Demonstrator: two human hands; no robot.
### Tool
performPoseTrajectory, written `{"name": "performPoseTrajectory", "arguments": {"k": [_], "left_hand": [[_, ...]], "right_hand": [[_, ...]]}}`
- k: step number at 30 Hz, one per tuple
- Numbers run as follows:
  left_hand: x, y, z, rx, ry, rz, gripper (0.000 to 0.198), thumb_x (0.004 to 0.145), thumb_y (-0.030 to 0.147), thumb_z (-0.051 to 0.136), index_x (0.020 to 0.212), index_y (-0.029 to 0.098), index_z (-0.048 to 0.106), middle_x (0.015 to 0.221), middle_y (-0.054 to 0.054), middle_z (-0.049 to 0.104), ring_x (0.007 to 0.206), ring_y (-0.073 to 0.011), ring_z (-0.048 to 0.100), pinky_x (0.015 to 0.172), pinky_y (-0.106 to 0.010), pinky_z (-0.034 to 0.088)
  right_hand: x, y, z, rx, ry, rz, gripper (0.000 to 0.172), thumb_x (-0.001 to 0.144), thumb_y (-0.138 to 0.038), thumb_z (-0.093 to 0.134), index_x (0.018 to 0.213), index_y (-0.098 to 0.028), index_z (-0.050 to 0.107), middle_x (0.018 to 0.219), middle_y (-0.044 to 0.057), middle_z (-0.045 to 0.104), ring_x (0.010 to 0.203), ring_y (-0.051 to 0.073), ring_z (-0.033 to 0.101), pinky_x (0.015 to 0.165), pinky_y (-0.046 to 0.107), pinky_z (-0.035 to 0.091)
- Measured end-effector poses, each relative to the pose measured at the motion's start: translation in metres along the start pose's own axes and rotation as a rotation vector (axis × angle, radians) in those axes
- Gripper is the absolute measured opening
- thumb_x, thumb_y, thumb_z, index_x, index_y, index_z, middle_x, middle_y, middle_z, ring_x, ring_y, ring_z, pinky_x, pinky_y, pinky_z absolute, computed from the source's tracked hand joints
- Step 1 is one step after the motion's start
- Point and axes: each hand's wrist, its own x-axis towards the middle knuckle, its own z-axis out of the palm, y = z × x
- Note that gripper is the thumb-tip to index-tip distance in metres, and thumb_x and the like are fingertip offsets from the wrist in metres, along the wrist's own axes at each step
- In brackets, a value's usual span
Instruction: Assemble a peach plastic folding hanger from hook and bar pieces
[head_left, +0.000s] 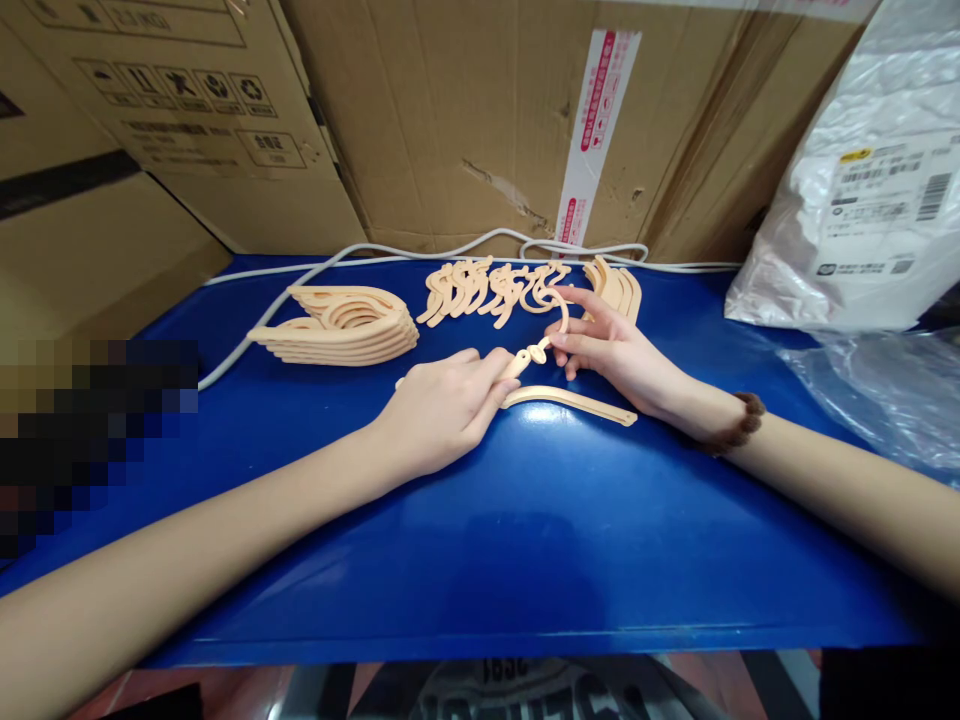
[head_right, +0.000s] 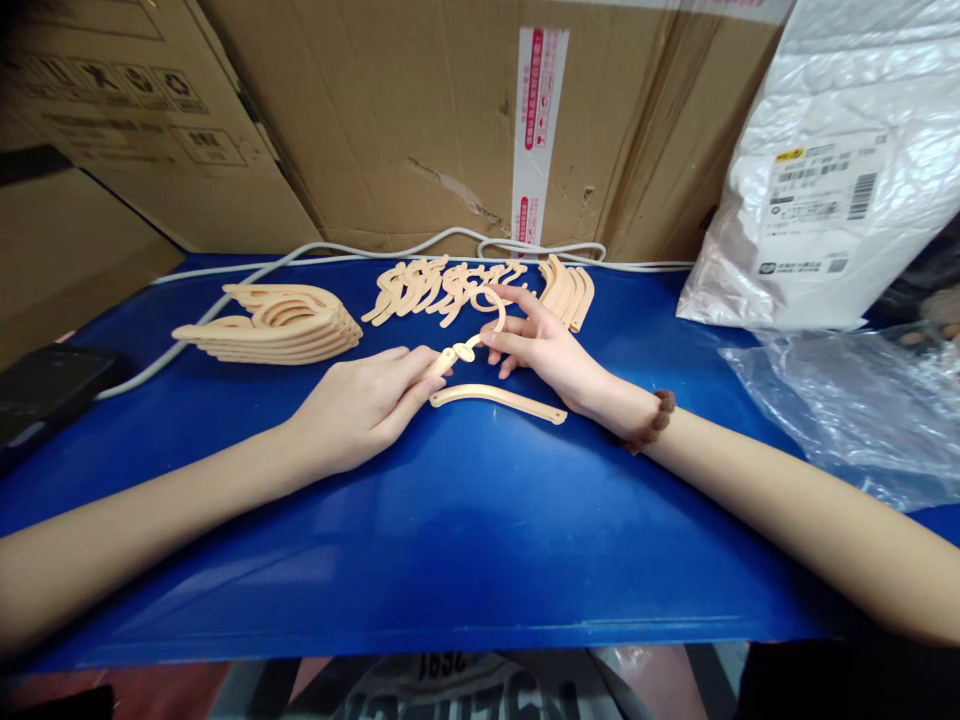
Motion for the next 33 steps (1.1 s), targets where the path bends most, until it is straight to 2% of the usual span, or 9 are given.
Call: {"name": "performPoseTrajectory", "arguments": {"k": [4, 10, 16, 22, 33], "left_hand": [[-0.0008, -0.0007, 0.0028, -0.019, 0.009, 0.024, 0.027, 0.103, 0.033, 0.028, 0.104, 0.018, 0.051, 0.081, -0.002, 0.056, 0.074, -0.0195, 0.058, 0.057, -0.027, 0.036], [-0.0007, -0.0018, 0.0056, 0.029, 0.167, 0.155, 0.020, 0.103, 0.025, 0.034, 0.100, 0.016, 0.052, 0.077, -0.001, 0.057, 0.068, -0.0178, 0.055, 0.056, -0.026, 0.035], [-0.0007, -0.0033, 0.0078, 0.123, 0.259, 0.215, 0.019, 0.101, 0.022, 0.039, 0.101, 0.013, 0.055, 0.075, -0.003, 0.060, 0.067, -0.0191, 0.055, 0.059, -0.028, 0.037], [0.0003, -0.0031, 0.0103, 0.170, 0.226, 0.219, 0.021, 0.101, 0.022, 0.040, 0.104, 0.012, 0.057, 0.082, -0.004, 0.065, 0.074, -0.0206, 0.058, 0.064, -0.030, 0.042], [0.0014, -0.0019, 0.0071, 0.202, 0.046, 0.144, 0.028, 0.102, 0.023, 0.034, 0.111, 0.012, 0.059, 0.093, -0.007, 0.069, 0.083, -0.0224, 0.059, 0.070, -0.033, 0.043]], "right_hand": [[0.0007, 0.0012, -0.0024, -0.013, -0.038, -0.010, 0.060, 0.076, -0.023, 0.073, 0.128, -0.023, 0.044, 0.080, -0.004, 0.064, 0.068, 0.009, 0.057, 0.060, 0.021, 0.047], [0.0002, -0.0015, -0.0032, -0.008, -0.074, -0.006, 0.056, 0.077, -0.024, 0.074, 0.125, -0.022, 0.045, 0.078, -0.004, 0.065, 0.056, 0.005, 0.045, 0.048, 0.018, 0.031], [0.0000, -0.0007, -0.0043, -0.044, -0.016, 0.027, 0.058, 0.073, -0.028, 0.077, 0.122, -0.024, 0.047, 0.078, -0.004, 0.065, 0.065, 0.008, 0.052, 0.049, 0.018, 0.029], [-0.0010, -0.0025, -0.0036, -0.065, -0.013, 0.054, 0.057, 0.072, -0.028, 0.077, 0.121, -0.025, 0.048, 0.078, -0.005, 0.064, 0.070, 0.009, 0.055, 0.052, 0.019, 0.033], [-0.0029, -0.0008, 0.0038, -0.148, 0.039, -0.002, 0.056, 0.074, -0.027, 0.072, 0.123, -0.025, 0.044, 0.080, -0.005, 0.059, 0.071, 0.010, 0.052, 0.051, 0.018, 0.034]]}}
